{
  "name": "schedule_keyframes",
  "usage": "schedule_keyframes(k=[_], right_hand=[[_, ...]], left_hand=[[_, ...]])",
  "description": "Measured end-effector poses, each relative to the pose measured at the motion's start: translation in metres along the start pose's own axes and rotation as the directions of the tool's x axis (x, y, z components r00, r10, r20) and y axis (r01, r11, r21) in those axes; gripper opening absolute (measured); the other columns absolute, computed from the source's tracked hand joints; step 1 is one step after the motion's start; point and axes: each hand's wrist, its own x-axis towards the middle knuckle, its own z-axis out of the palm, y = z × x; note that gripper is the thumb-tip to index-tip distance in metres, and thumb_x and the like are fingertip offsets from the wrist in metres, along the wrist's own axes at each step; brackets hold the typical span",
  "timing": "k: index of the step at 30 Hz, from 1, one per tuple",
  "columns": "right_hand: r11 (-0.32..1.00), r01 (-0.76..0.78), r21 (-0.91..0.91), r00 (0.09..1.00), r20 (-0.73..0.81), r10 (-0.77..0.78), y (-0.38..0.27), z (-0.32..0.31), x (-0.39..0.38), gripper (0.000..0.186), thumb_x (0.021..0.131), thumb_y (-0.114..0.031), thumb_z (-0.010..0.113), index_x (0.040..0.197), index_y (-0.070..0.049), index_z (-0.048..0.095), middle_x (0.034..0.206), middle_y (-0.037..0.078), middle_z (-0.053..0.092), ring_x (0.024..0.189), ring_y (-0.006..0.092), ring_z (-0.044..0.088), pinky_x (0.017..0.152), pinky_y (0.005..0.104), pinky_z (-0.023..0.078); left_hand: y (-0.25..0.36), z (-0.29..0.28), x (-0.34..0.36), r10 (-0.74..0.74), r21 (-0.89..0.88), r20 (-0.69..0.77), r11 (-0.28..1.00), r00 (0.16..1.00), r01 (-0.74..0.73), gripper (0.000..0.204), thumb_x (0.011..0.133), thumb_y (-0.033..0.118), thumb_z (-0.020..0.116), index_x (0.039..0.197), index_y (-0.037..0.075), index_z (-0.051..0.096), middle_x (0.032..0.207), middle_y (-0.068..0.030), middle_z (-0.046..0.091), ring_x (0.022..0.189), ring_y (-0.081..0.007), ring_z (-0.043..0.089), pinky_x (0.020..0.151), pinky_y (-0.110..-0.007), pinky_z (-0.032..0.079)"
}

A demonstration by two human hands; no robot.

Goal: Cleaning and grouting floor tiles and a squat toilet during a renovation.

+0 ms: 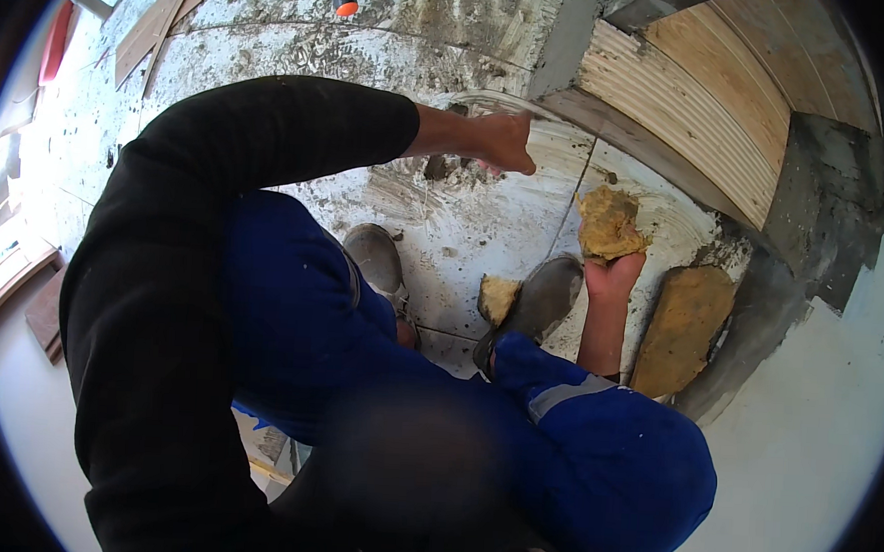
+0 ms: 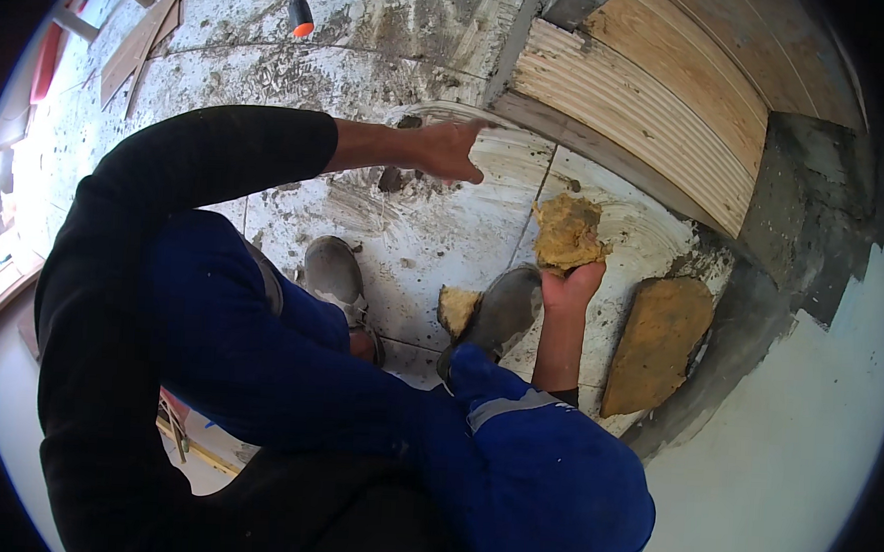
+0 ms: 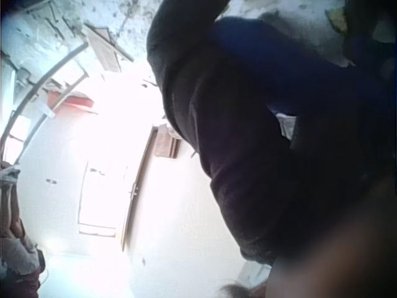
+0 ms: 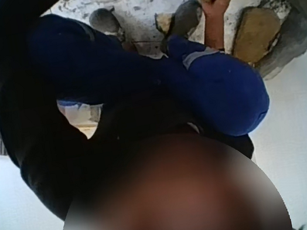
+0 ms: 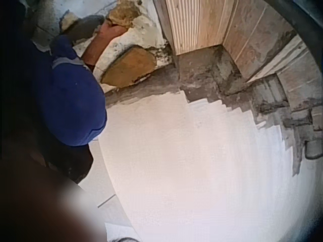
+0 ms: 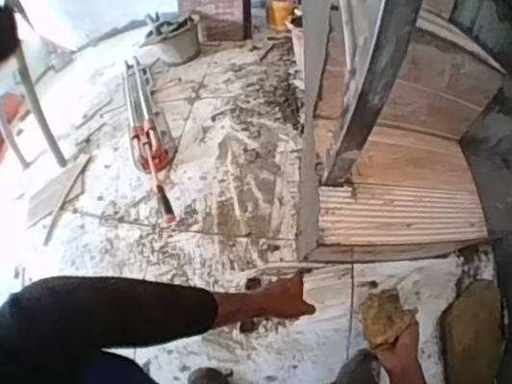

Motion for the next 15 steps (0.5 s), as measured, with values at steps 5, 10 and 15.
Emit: schedule_keyframes(k=[5, 10, 15], right_hand=[[0.999, -0.032, -0.023, 0.998, 0.049, 0.033, 0.02, 0.018, 0.006, 0.048, 0.104, -0.029, 0.049, 0.146, -0.005, 0.05, 0.145, 0.016, 0.057, 0.129, 0.0353, 0.058, 0.107, 0.0552, 0.049], [0.974, 0.225, 0.031, 0.973, -0.059, -0.223, -0.013, 0.007, 0.037, 0.046, 0.107, -0.033, 0.044, 0.144, -0.008, 0.052, 0.146, 0.013, 0.056, 0.131, 0.0326, 0.057, 0.11, 0.0541, 0.048], [0.891, 0.453, -0.035, 0.891, -0.014, -0.454, -0.026, 0.043, 0.081, 0.032, 0.106, -0.024, 0.046, 0.131, -0.007, 0.057, 0.128, 0.012, 0.064, 0.118, 0.0298, 0.064, 0.101, 0.0503, 0.057]], left_hand=[[-0.021, -0.001, -0.008, 0.046, 0.127, 0.035, 0.991, 0.998, -0.05, 0.072, 0.084, 0.036, 0.071, 0.143, 0.0, 0.05, 0.102, -0.0262, 0.072, 0.097, -0.0363, 0.073, 0.087, -0.049, 0.058], [-0.011, -0.024, -0.032, 0.143, 0.54, -0.172, 0.841, 0.975, -0.028, 0.025, 0.08, 0.016, 0.066, 0.097, -0.001, 0.072, 0.09, -0.0216, 0.074, 0.08, -0.0388, 0.075, 0.071, -0.05, 0.06], [-0.022, -0.053, -0.069, 0.062, 0.691, -0.181, 0.718, 0.982, 0.082, 0.018, 0.088, 0.011, 0.068, 0.101, 0.0, 0.075, 0.098, -0.0168, 0.076, 0.09, -0.0294, 0.076, 0.069, -0.043, 0.058]])
